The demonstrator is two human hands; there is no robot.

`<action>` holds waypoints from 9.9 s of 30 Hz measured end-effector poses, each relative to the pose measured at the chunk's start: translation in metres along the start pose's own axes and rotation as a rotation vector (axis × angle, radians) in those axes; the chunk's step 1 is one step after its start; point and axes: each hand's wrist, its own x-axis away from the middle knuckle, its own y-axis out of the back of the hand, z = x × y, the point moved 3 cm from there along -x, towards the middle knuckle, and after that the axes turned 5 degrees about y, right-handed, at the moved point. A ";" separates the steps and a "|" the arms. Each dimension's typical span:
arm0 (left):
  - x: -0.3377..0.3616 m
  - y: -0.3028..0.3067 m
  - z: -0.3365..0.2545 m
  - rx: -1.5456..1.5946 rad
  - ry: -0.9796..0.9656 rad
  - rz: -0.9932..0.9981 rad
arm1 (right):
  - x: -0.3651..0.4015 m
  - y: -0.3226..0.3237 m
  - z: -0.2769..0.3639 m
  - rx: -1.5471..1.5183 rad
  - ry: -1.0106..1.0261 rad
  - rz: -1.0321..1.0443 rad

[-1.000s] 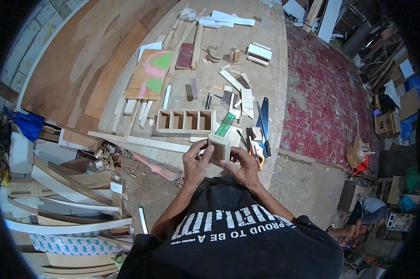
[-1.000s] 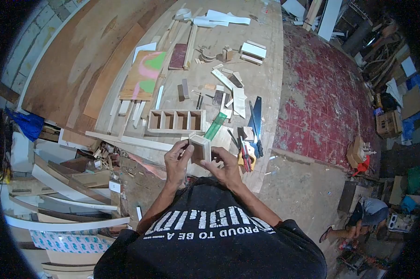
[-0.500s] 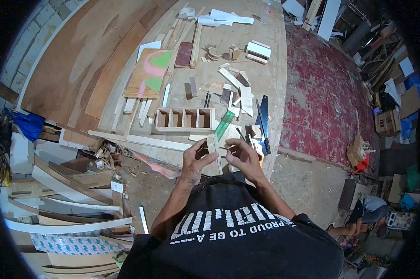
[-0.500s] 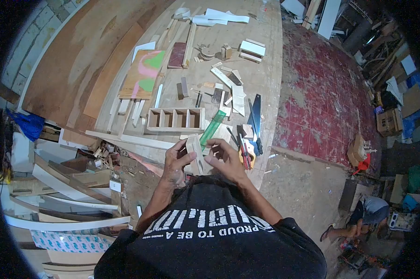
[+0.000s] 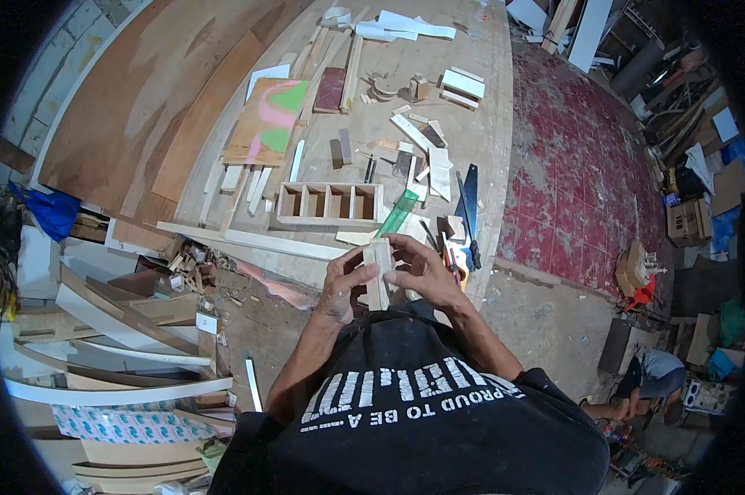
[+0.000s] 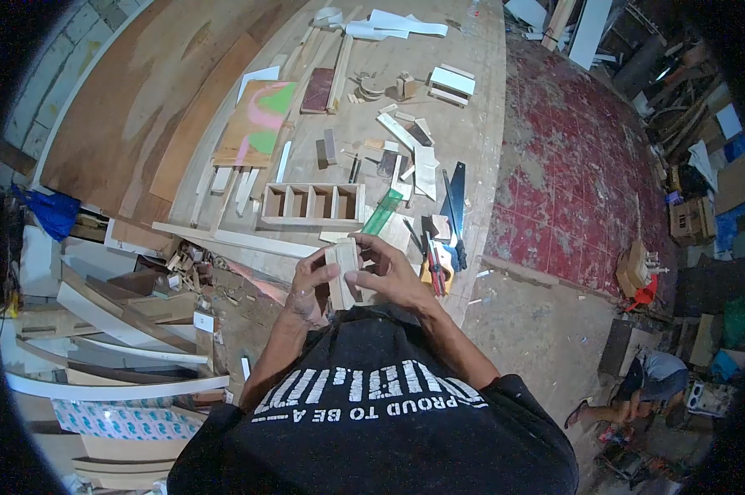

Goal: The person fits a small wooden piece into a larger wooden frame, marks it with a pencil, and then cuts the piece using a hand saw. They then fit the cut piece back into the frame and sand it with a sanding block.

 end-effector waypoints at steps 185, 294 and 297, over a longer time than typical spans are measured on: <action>-0.061 0.060 0.036 -0.165 -0.003 -0.198 | -0.026 0.016 -0.044 1.280 0.298 -0.073; -0.005 0.084 0.129 0.038 0.053 -0.323 | 0.050 0.304 -0.208 1.169 -0.084 -0.719; 0.001 0.063 0.122 -0.026 0.082 -0.293 | 0.079 0.294 -0.190 0.918 0.008 -0.868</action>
